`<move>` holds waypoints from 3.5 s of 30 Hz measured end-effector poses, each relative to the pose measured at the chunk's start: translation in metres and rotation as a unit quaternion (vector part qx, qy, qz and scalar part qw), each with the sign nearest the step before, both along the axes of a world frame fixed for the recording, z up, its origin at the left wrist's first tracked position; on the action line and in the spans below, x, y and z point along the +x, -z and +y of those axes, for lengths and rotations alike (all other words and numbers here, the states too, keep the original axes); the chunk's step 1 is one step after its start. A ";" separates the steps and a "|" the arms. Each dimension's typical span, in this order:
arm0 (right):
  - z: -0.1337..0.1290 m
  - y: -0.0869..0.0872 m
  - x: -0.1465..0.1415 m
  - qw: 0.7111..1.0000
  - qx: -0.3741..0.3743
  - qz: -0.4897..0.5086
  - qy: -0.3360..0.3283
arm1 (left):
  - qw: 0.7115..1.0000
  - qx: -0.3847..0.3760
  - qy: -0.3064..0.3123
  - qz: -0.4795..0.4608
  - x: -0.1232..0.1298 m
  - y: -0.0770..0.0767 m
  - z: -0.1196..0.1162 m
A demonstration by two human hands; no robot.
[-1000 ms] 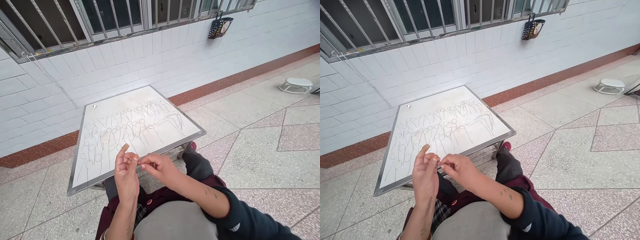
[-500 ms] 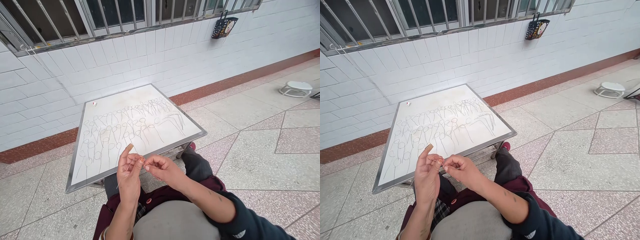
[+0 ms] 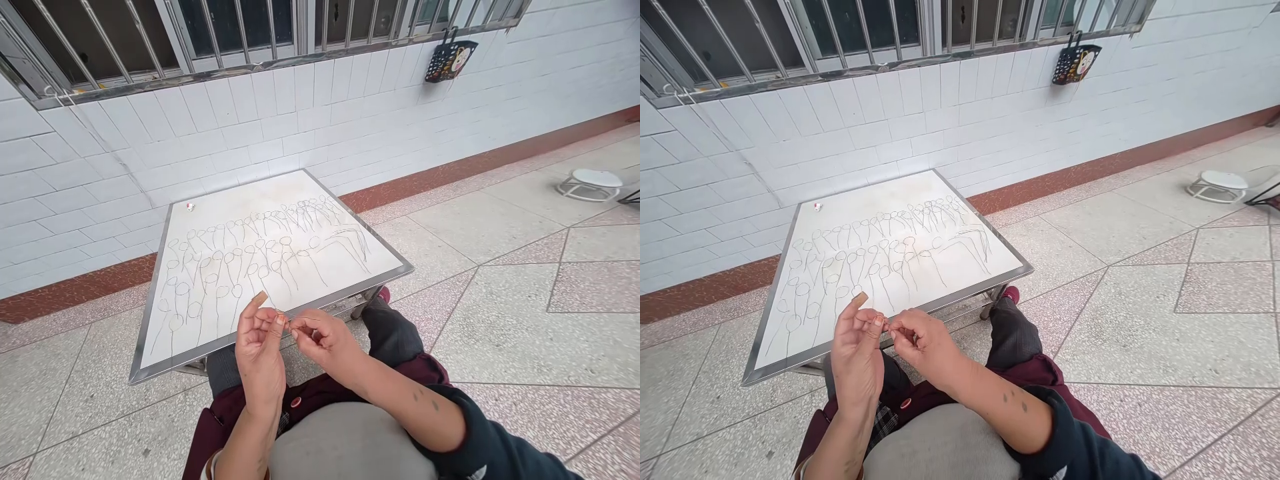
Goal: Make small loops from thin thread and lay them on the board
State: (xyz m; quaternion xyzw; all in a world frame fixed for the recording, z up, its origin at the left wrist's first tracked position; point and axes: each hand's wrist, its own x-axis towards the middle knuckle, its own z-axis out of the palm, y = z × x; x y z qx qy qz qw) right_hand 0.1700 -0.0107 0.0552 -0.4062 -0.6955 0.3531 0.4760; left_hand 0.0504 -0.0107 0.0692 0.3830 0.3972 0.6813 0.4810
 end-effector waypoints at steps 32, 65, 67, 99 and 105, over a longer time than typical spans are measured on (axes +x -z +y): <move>-0.001 -0.003 -0.005 0.998 -0.050 0.032 0.000 | 0.998 -0.010 -0.002 -0.070 0.000 0.003 0.003; -0.030 -0.005 0.043 0.922 -0.230 -0.116 -0.290 | 0.970 -0.066 0.136 -0.188 -0.006 0.005 0.012; -0.026 -0.007 0.045 0.932 -0.217 -0.145 -0.253 | 0.971 -0.068 0.134 -0.187 -0.006 0.006 0.014; 0.030 -0.023 0.015 0.998 -0.051 0.026 0.008 | 0.978 -0.083 0.170 -0.084 0.014 0.012 0.010; 0.036 -0.013 0.024 0.997 -0.061 -0.020 0.047 | 0.992 -0.069 0.108 -0.013 0.004 0.016 0.009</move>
